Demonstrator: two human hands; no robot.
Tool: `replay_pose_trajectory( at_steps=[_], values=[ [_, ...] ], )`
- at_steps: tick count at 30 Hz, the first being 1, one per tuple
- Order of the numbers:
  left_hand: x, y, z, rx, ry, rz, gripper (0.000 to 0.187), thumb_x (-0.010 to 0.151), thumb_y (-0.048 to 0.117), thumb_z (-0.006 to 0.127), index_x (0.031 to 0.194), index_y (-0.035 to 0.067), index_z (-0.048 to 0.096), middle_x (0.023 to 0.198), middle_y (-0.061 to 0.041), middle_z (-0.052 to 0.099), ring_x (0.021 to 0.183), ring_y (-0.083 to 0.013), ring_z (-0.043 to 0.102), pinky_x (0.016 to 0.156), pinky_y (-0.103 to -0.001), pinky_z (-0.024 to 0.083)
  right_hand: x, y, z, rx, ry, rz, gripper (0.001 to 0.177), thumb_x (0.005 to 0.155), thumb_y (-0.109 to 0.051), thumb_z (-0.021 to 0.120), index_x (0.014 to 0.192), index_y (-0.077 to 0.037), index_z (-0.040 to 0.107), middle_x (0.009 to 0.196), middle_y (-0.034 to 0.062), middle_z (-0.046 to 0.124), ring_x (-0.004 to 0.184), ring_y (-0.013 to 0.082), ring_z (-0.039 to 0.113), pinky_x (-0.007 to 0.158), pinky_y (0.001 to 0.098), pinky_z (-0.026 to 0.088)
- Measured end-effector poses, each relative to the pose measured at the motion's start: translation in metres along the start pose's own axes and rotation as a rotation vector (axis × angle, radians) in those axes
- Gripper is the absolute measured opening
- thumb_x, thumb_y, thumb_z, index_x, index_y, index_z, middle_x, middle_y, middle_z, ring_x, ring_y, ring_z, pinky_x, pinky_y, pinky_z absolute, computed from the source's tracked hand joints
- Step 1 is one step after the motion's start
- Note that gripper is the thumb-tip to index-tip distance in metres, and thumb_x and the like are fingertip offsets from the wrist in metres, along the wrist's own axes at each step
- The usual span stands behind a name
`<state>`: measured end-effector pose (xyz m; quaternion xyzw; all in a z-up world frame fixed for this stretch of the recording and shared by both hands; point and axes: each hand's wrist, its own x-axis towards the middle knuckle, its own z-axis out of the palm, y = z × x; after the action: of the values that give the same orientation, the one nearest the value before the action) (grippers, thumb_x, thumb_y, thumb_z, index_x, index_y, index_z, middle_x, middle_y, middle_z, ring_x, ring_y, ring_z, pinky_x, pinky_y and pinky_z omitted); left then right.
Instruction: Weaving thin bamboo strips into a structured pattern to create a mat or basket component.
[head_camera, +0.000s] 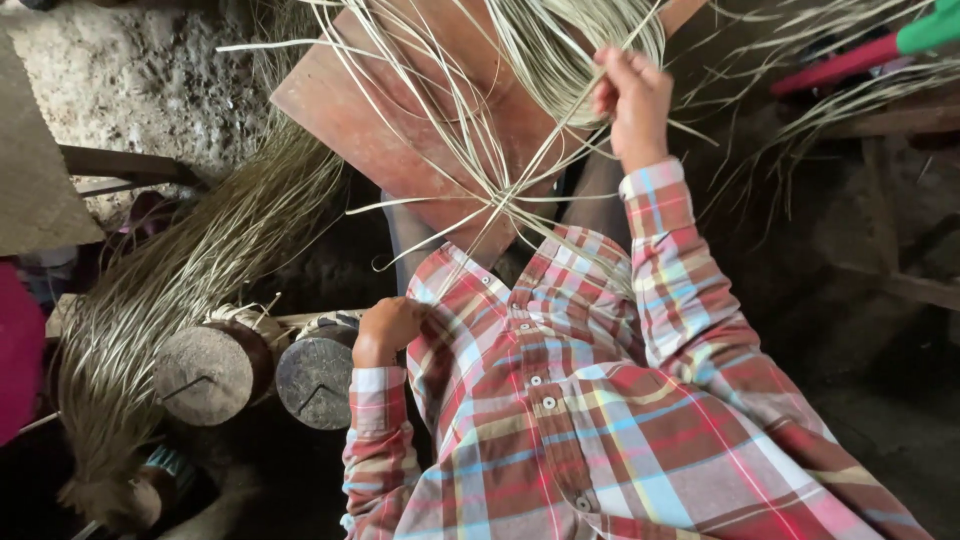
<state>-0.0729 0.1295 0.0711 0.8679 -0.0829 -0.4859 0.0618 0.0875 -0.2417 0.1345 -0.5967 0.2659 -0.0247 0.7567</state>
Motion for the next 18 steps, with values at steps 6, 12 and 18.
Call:
replay_pose_trajectory(
  at_steps=[6, 12, 18],
  values=[
    [-0.034, -0.003, -0.036, -0.353, 0.053, 0.228, 0.008, 0.073, 0.011, 0.057, 0.070, 0.010, 0.064, 0.077, -0.005, 0.066, 0.068, -0.0222, 0.059, 0.063, -0.037, 0.045, 0.026, -0.004, -0.023, 0.093, 0.060, -0.174, 0.018, 0.095, -0.015, 0.056, 0.095, 0.000, 0.067, 0.059, 0.0043, 0.054, 0.045, 0.0119, 0.051, 0.042, 0.0223, 0.045],
    [-0.078, -0.019, -0.057, -1.180, 0.101, 0.924, 0.012, 0.079, 0.018, 0.068, 0.072, 0.009, 0.065, 0.088, -0.005, 0.060, 0.089, -0.0211, 0.054, 0.086, -0.036, 0.042, 0.021, 0.011, -0.056, 0.117, 0.208, -0.102, 0.017, 0.094, -0.010, 0.056, 0.097, 0.003, 0.066, 0.064, 0.0033, 0.055, 0.050, 0.0083, 0.052, 0.042, 0.0210, 0.046],
    [-0.060, -0.025, -0.037, -1.471, 0.196, 1.062, 0.012, 0.076, 0.021, 0.069, 0.075, 0.010, 0.066, 0.083, -0.007, 0.067, 0.081, -0.0201, 0.056, 0.082, -0.038, 0.042, 0.027, 0.029, -0.093, 0.224, 0.336, -0.159, 0.017, 0.091, -0.014, 0.061, 0.093, 0.002, 0.067, 0.058, 0.0061, 0.055, 0.048, 0.0116, 0.052, 0.042, 0.0241, 0.045]
  ],
)
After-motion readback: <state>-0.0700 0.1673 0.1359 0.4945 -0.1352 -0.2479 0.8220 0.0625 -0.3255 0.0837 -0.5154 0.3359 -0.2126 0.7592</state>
